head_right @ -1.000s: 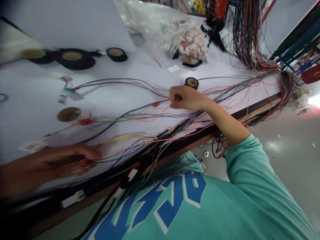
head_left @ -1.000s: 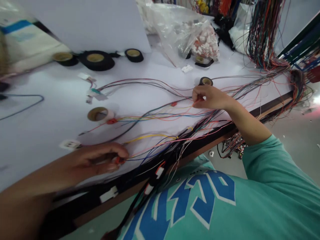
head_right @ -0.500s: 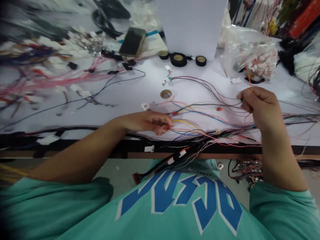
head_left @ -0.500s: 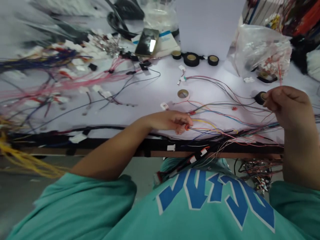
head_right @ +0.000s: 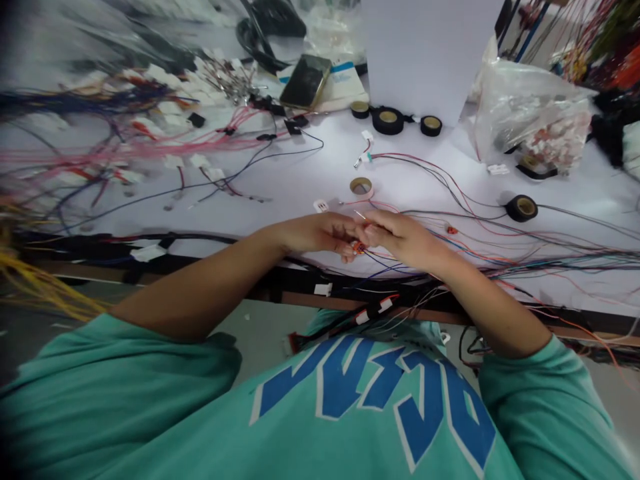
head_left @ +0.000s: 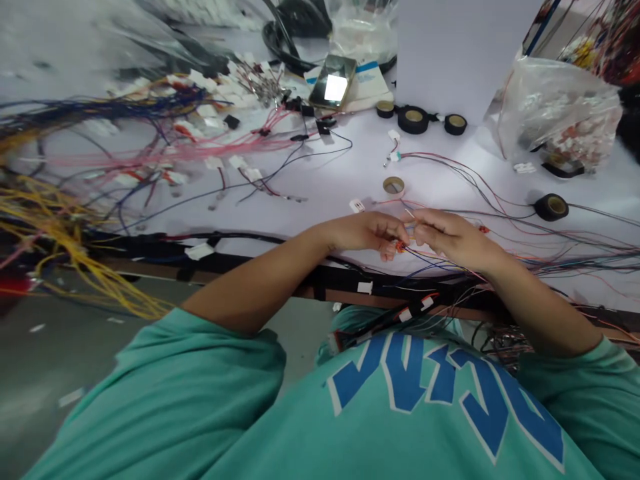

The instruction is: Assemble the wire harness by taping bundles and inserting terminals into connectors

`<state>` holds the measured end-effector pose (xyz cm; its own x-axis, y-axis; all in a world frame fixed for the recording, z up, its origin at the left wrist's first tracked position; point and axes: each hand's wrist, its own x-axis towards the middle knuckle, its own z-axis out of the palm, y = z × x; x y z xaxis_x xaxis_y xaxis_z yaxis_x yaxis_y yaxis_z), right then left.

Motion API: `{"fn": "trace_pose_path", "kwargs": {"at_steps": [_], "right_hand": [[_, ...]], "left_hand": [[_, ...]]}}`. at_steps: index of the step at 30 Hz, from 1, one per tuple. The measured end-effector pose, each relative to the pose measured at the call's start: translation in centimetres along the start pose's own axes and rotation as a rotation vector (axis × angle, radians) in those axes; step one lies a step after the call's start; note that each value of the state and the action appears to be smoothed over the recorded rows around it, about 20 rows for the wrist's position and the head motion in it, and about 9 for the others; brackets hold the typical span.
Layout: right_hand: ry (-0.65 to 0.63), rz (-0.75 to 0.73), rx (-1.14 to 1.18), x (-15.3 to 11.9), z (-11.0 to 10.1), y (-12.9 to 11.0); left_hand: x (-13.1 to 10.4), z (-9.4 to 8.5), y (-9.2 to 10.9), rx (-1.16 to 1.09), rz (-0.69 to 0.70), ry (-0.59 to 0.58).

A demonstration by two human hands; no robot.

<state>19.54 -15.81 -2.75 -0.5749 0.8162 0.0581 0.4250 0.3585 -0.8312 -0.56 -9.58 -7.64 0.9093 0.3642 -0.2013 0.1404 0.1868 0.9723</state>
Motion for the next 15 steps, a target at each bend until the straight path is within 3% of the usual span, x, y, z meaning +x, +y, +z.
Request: {"fn": "trace_pose_path", "kwargs": {"at_steps": [7,15], "right_hand": [[0.126,0.105,0.132,-0.77,0.53,1.27],[0.255,0.087,-0.127,-1.02,0.62,0.93]], "left_hand": [[0.07,0.71,0.66,-0.139,0.058,0.105],[0.50,0.88,0.66,-0.133,0.143,0.202]]}}
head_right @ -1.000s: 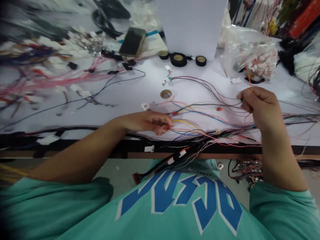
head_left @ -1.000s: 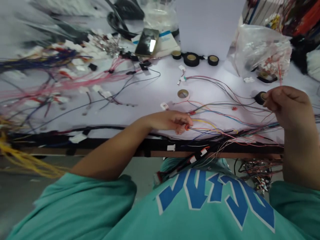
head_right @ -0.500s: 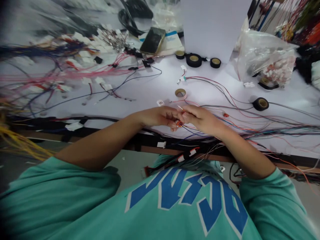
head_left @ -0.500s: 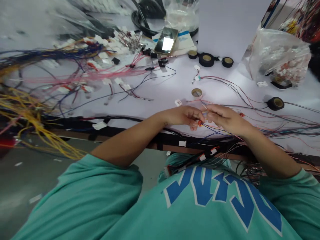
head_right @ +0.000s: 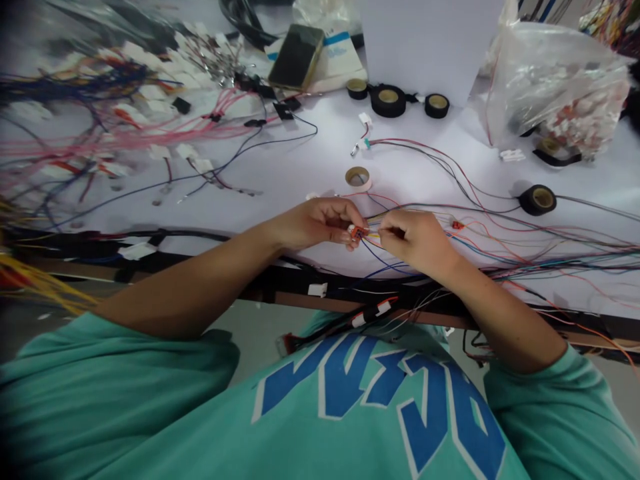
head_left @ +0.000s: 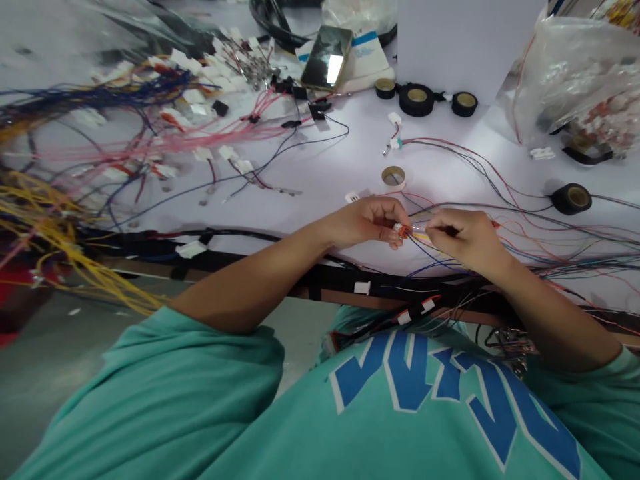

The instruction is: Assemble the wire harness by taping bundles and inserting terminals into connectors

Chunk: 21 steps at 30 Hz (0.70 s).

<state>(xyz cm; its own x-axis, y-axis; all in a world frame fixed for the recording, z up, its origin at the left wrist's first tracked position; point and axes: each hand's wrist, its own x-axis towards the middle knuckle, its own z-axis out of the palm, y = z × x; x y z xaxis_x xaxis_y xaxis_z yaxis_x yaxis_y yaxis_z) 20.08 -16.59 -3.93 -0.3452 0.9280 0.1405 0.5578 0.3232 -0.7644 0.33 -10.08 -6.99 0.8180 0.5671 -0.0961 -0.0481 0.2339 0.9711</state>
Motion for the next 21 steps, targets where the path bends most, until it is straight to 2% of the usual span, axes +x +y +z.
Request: {"fn": "trace_pose_path", "kwargs": {"at_steps": [11,21], "right_hand": [[0.001,-0.123,-0.317,-0.2,0.8,0.3],[0.068,-0.170,-0.528,-0.4,1.4,0.2]], "left_hand": [[-0.1,0.2,0.0,0.005,0.040,0.005],[-0.3,0.7,0.4,0.022,-0.068,0.043]]}}
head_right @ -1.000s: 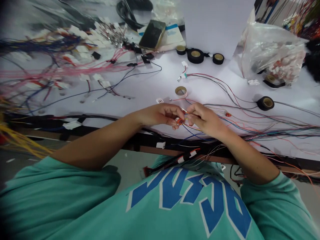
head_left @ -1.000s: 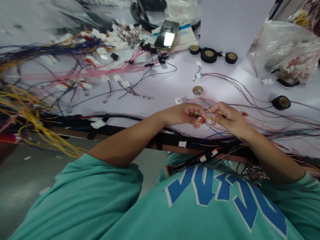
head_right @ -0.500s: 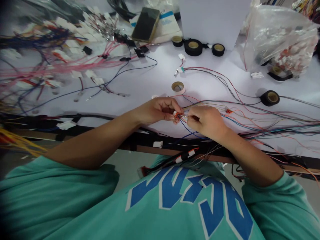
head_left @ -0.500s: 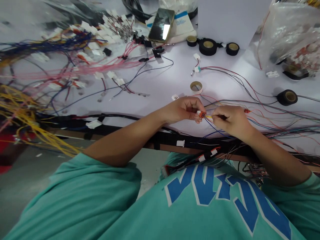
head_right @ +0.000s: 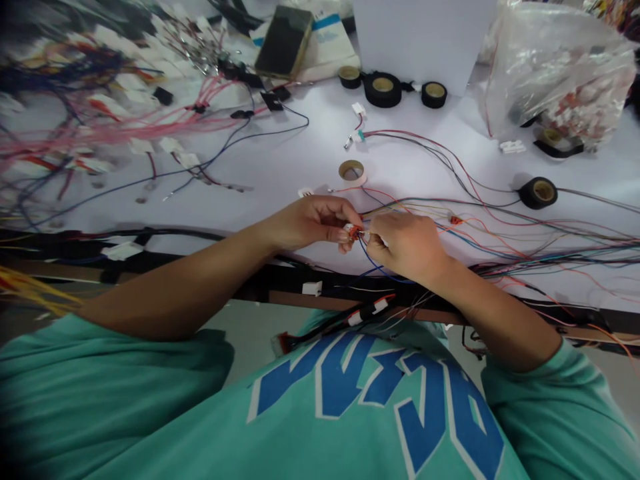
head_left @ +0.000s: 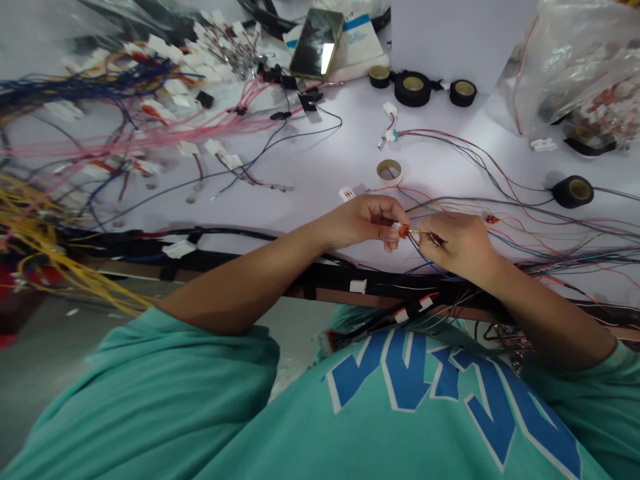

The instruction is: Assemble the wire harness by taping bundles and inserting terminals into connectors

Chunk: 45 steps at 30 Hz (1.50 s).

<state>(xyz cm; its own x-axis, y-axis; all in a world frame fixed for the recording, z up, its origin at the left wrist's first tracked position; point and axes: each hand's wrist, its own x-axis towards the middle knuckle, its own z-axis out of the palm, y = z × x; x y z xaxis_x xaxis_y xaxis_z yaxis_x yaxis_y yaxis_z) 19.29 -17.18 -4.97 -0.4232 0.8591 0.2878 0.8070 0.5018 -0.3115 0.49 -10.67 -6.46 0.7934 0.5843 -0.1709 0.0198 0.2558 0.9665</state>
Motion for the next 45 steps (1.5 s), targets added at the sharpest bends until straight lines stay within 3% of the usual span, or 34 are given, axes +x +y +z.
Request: {"fn": "trace_pose_path", "kwargs": {"at_steps": [9,17,25,29,31,34,38,41,43,45], "right_hand": [[-0.058,-0.057,0.110,-0.1,0.9,-0.4],[-0.165,0.033,0.394,0.7,0.6,0.1],[-0.144,0.057,0.391,0.4,1.3,-0.6],[-0.283,0.030,0.415,0.8,-0.3,0.6],[-0.279,0.076,0.341,1.1,-1.8,1.9],[-0.177,0.241,0.022,1.5,-3.3,4.1],[-0.279,0.343,-0.201,1.5,-3.6,5.8],[-0.186,0.337,-0.054,1.3,-4.5,6.6],[-0.010,0.393,0.093,1.4,-5.4,7.2],[0.210,0.562,0.205,1.7,-6.0,8.0]], "left_hand": [[-0.1,0.4,-0.5,-0.001,-0.072,0.009],[-0.5,0.1,-0.1,0.087,-0.102,0.027],[-0.4,0.4,-0.1,0.090,-0.138,0.019],[-0.5,0.3,0.1,0.097,-0.144,-0.051],[-0.6,0.2,0.4,0.108,-0.176,-0.126],[-0.8,-0.1,0.8,0.162,-0.233,-0.232],[-0.9,-0.6,0.8,0.264,-0.224,-0.283],[-1.0,-0.8,0.5,0.302,-0.225,-0.327],[-1.0,-0.8,0.4,0.316,-0.216,-0.362],[-1.1,-0.9,0.3,0.326,-0.216,-0.395]]}}
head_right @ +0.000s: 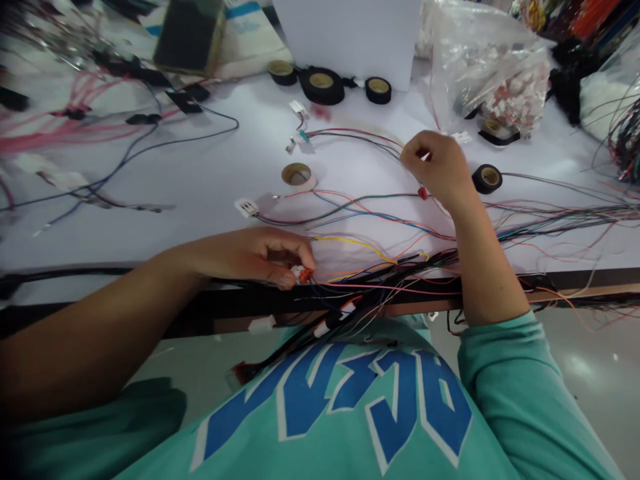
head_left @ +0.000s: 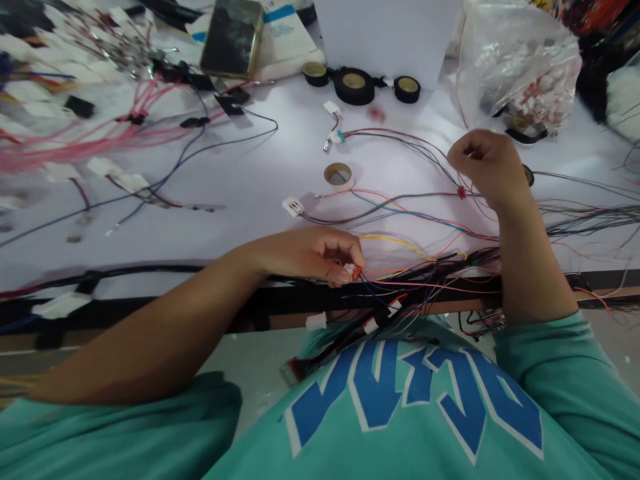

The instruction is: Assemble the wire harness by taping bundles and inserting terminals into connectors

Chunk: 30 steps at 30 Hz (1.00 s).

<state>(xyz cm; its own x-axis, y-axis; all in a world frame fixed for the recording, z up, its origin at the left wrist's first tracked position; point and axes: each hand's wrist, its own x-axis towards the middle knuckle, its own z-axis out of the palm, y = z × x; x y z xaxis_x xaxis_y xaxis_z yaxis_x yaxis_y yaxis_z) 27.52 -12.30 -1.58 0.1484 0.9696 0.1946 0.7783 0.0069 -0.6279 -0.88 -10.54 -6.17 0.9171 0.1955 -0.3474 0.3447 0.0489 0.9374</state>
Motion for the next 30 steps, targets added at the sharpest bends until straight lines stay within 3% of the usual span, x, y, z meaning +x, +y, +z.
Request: {"fn": "trace_pose_path", "kwargs": {"at_steps": [2,5,8,12,16,18,22,27,30], "right_hand": [[0.139,0.213,0.111,0.9,0.2,0.7],[0.114,0.352,0.135,1.8,1.3,1.8],[0.052,0.176,-0.107,1.6,1.6,2.1],[-0.116,-0.028,-0.364,0.2,0.2,0.8],[-0.571,-0.184,-0.420,-0.9,-0.2,0.2],[-0.735,-0.238,-0.493,-1.2,0.2,0.3],[-0.783,-0.219,-0.538,-1.2,0.5,0.3],[-0.866,-0.231,-0.352,-0.7,-0.4,0.2],[-0.804,-0.202,-0.368,-0.8,0.1,-0.3]], "left_hand": [[0.0,0.0,0.0,0.015,-0.006,-0.025],[0.1,-0.1,0.1,0.018,-0.022,-0.025],[0.1,-0.2,0.2,0.014,-0.044,-0.014],[0.1,-0.2,0.3,0.035,-0.053,-0.027],[0.1,-0.2,0.3,0.040,-0.049,-0.030],[0.1,-0.2,0.3,0.031,-0.045,-0.031],[0.1,-0.1,0.3,-0.001,-0.047,-0.036],[0.1,-0.1,0.5,-0.009,-0.077,-0.015],[0.1,0.1,0.6,0.027,-0.063,0.000]]}}
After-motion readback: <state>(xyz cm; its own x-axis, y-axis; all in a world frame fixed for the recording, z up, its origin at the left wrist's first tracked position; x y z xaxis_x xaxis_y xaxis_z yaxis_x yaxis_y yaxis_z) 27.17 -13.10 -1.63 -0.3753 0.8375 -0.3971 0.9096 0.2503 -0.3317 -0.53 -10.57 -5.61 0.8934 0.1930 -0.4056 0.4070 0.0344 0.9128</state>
